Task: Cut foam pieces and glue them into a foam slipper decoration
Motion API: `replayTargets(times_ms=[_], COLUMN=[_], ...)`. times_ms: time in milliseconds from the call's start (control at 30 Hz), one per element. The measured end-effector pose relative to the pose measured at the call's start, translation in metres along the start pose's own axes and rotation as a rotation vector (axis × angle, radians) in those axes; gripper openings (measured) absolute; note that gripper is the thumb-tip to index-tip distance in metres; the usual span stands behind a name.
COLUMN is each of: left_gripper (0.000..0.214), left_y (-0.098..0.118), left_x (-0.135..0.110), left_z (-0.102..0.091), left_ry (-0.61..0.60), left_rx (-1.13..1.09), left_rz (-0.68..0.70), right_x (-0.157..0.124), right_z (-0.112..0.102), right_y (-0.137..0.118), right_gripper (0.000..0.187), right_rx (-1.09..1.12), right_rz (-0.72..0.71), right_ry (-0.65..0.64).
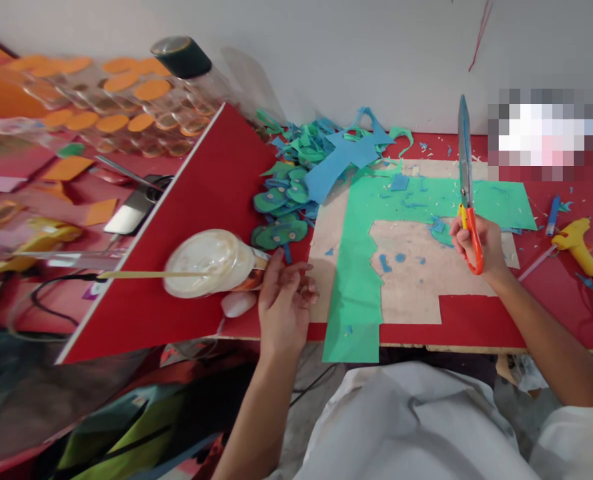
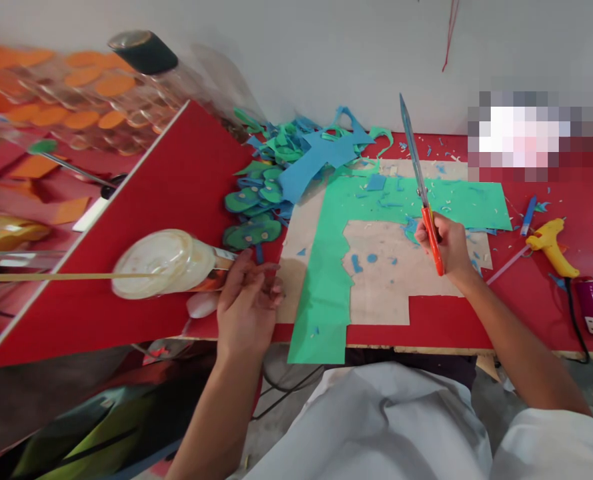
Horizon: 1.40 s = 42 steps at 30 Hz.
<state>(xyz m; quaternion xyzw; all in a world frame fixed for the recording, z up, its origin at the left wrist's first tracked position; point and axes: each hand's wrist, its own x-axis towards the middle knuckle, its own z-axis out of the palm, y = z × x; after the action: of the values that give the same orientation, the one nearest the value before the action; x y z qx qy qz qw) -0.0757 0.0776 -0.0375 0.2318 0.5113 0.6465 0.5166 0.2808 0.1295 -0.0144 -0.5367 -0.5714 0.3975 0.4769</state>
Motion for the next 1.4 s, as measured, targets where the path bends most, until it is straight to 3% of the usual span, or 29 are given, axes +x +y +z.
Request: replayTargets(times_ms=[167, 267, 433, 533, 633, 733, 900, 1100, 1233, 1333, 1400], left_gripper=[0.058, 0.057, 0.059, 0.056, 0.056, 0.050, 0.040, 0.040, 0.049, 0.061, 0.066], left_y=[0.001, 0.001, 0.003, 0.005, 0.005, 0.004, 0.005, 0.006, 0.006, 0.005, 0.005], left_x=[-0.001, -0.002, -0.003, -0.003, -0.004, -0.006, -0.008, -0.009, -0.007, -0.006, -0.005], left_z=[0.000, 0.000, -0.002, -0.003, -0.003, -0.002, -0.001, 0.001, 0.000, -0.003, -0.005], left_ry=[0.012, 0.006, 0.005, 0.006, 0.012, 0.033, 0.002, 0.038, 0.030, 0.024, 0.014], left_rx=[-0.001, 0.002, 0.030, 0.051, 0.060, 0.087, 0.207, 0.188, 0.124, 0.082, 0.067], left_rz=[-0.001, 0.005, -0.007, -0.003, -0.005, 0.015, 0.066, 0.030, 0.025, -0.001, -0.007], right_x=[0.003, 0.004, -0.013, -0.035, -0.057, -0.076, -0.094, -0.095, -0.066, -0.033, -0.011], right_z=[0.000, -0.008, -0.046, -0.071, -0.086, -0.095, -0.111, -0.131, -0.119, -0.086, -0.058], right_y=[-0.002, -0.012, -0.029, -0.031, -0.026, -0.019, -0.013, -0.026, -0.045, -0.048, -0.042], right_gripper=[0.070, 0.061, 0.050, 0.056, 0.053, 0.046, 0.039, 0.042, 0.032, 0.026, 0.027], right_rx=[-0.028, -0.166, -0.664, -1.075, -1.293, -1.320, -1.154, -1.159, -1.154, -1.134, -1.157], right_rz=[0.016, 0.017, -0.063, -0.091, -0.116, -0.160, -0.176, -0.132, -0.209, -0.284, -0.260], right_ry=[0.012, 0.052, 0.056, -0.074, -0.185, -0.228, -0.297, -0.369, -0.316, -0.252, -0.250])
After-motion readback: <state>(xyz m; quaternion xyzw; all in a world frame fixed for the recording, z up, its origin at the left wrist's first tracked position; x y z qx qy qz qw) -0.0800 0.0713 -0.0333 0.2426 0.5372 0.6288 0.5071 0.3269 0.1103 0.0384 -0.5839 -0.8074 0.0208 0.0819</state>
